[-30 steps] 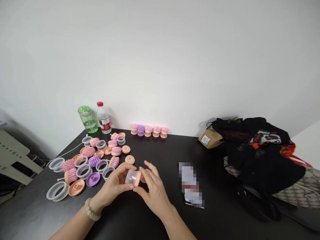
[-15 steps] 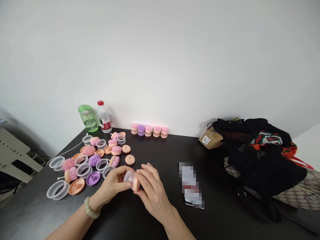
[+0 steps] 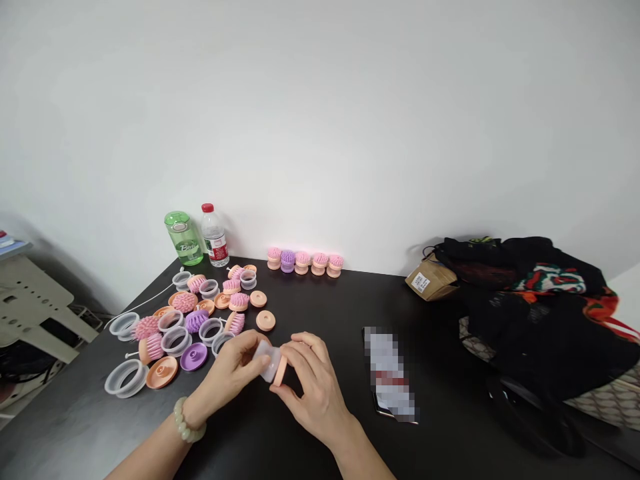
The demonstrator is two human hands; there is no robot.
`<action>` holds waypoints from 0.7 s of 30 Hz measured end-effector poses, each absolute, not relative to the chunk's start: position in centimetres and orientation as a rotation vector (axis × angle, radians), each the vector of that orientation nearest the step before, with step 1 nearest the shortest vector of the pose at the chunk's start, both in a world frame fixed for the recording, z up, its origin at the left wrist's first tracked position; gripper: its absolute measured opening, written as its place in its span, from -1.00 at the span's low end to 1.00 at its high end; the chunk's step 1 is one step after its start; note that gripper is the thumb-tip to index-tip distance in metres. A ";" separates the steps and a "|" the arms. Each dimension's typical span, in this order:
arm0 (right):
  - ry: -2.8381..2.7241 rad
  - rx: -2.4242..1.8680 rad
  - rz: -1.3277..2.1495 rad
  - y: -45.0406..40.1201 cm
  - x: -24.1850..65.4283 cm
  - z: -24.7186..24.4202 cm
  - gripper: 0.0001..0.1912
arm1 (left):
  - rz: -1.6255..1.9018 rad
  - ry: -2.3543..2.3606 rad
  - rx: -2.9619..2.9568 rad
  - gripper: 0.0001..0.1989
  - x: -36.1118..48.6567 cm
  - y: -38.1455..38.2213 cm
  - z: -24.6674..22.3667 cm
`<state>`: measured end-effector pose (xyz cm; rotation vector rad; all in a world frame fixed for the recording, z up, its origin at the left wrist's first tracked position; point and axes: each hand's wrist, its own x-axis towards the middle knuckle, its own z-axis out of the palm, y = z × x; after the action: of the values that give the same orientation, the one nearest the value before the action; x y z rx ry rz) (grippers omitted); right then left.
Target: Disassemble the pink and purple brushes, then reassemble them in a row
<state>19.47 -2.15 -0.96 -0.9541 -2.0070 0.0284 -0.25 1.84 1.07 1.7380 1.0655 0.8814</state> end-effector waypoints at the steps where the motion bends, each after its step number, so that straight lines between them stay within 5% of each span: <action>1: -1.995 -0.948 0.018 -2.2 19.5 -0.9 -0.57 | 0.914 1.093 1.752 -0.74 -0.6 2.0 1.2; 7: -2.028 -1.005 0.063 -2.1 19.5 -0.9 -0.58 | 0.988 1.207 2.088 -0.77 -2.8 2.9 2.4; 11: -2.220 -1.050 0.093 -2.3 18.6 -1.7 -0.54 | 0.820 1.196 2.489 -0.57 -3.6 3.1 2.5; 21: -2.273 -1.171 0.031 -1.8 16.2 -4.6 -0.65 | 0.414 1.342 2.759 -0.54 -4.0 3.5 0.9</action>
<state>16.16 -1.76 -4.63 -1.1709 -2.2733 0.0307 -3.97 3.47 0.94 2.7586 1.3417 0.4145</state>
